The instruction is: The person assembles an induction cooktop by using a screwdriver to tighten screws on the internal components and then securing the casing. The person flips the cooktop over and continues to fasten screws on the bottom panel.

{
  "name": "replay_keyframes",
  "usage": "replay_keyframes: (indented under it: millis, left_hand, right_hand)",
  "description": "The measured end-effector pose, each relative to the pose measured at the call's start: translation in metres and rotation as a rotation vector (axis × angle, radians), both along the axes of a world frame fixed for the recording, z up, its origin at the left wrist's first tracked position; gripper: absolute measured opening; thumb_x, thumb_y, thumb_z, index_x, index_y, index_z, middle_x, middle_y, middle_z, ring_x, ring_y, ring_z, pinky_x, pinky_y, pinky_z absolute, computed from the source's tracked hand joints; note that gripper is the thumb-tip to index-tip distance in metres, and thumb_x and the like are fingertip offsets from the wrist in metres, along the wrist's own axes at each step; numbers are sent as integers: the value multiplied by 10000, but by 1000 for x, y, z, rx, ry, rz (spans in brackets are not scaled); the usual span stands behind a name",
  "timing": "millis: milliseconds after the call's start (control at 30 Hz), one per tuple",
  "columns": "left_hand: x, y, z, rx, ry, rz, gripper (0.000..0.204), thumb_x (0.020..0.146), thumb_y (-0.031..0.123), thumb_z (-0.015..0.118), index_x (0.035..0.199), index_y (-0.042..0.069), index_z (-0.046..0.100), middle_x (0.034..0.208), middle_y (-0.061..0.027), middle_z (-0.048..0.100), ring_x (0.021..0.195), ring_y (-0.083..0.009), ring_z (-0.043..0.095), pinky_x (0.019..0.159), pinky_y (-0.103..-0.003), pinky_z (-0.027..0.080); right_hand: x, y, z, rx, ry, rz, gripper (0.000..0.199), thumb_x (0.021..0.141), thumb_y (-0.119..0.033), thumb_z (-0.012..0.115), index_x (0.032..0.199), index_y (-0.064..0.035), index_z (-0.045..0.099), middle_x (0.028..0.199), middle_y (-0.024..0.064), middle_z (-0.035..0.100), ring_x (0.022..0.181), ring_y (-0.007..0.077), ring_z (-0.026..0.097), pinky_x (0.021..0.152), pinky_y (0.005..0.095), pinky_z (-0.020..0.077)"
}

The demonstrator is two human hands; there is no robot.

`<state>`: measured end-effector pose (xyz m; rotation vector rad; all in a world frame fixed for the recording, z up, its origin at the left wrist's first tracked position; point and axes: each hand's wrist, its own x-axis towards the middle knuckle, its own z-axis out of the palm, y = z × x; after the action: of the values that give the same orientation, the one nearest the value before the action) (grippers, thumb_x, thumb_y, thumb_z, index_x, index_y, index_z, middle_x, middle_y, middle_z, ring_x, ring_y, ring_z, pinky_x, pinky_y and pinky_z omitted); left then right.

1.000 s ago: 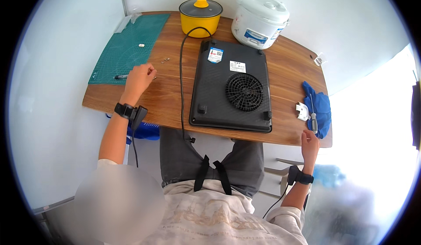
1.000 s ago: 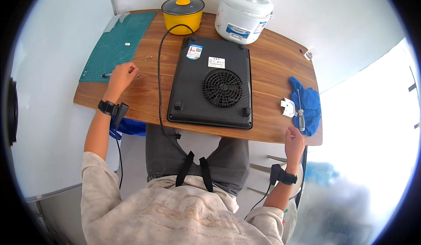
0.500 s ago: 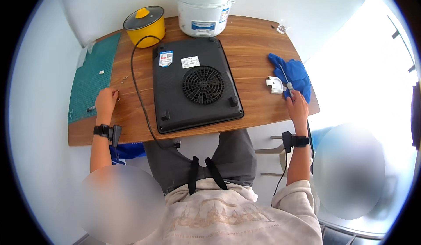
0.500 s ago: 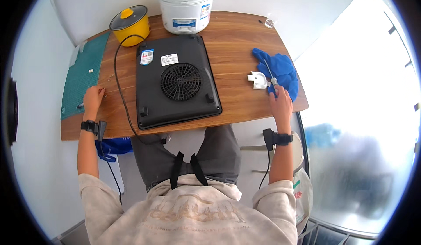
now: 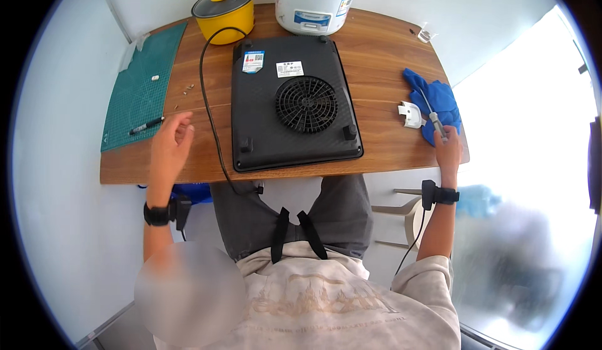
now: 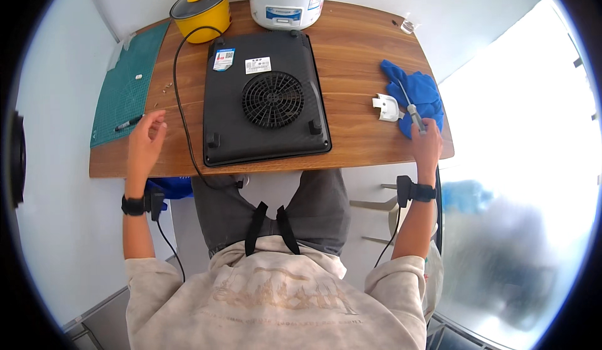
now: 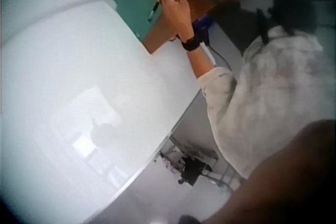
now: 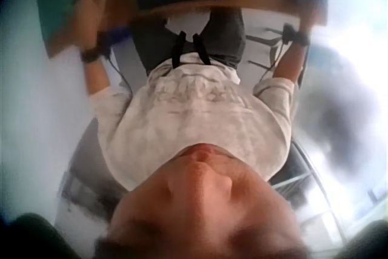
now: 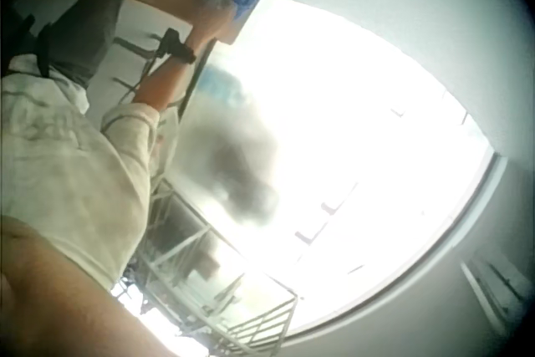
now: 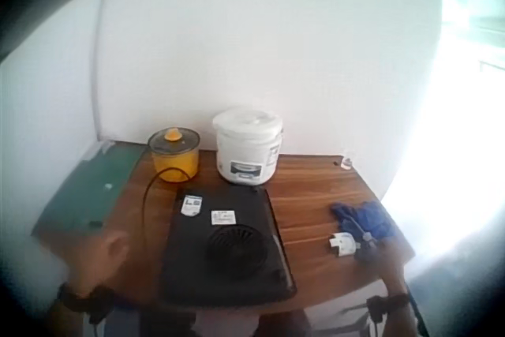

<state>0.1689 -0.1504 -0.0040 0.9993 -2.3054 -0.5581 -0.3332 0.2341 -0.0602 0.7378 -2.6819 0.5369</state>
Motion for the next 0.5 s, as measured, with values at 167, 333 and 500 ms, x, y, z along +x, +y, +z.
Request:
replay_keyframes:
  millis: [167, 333, 500]
  left_hand:
    - [-16, 69, 17, 36, 93, -217, 184, 951, 52, 647, 1128, 24, 689, 1037, -95, 691, 851, -187, 655, 757, -294, 530]
    - [-68, 98, 19, 15, 77, -413, 193, 919, 82, 680, 1109, 51, 697, 1034, -93, 674, 974, -296, 647, 846, -385, 535]
    - [-141, 125, 5, -108, 79, -604, 362, 896, 107, 714, 1244, 60, 630, 1242, -130, 609, 1196, -340, 568, 1020, -435, 479]
  right_hand:
    - [50, -5, 46, -515, -135, 2, 349, 1056, -340, 577, 1146, -10, 650, 789, 108, 728, 642, 152, 708, 584, 281, 518]
    - [110, 2, 90, -748, -509, 190, 247, 1045, -203, 556, 1126, 18, 629, 814, 126, 714, 675, 162, 699, 599, 254, 532]
    - [148, 13, 98, -735, -651, 395, 225, 942, 10, 469, 1118, 35, 607, 890, 108, 684, 729, 166, 696, 662, 280, 567]
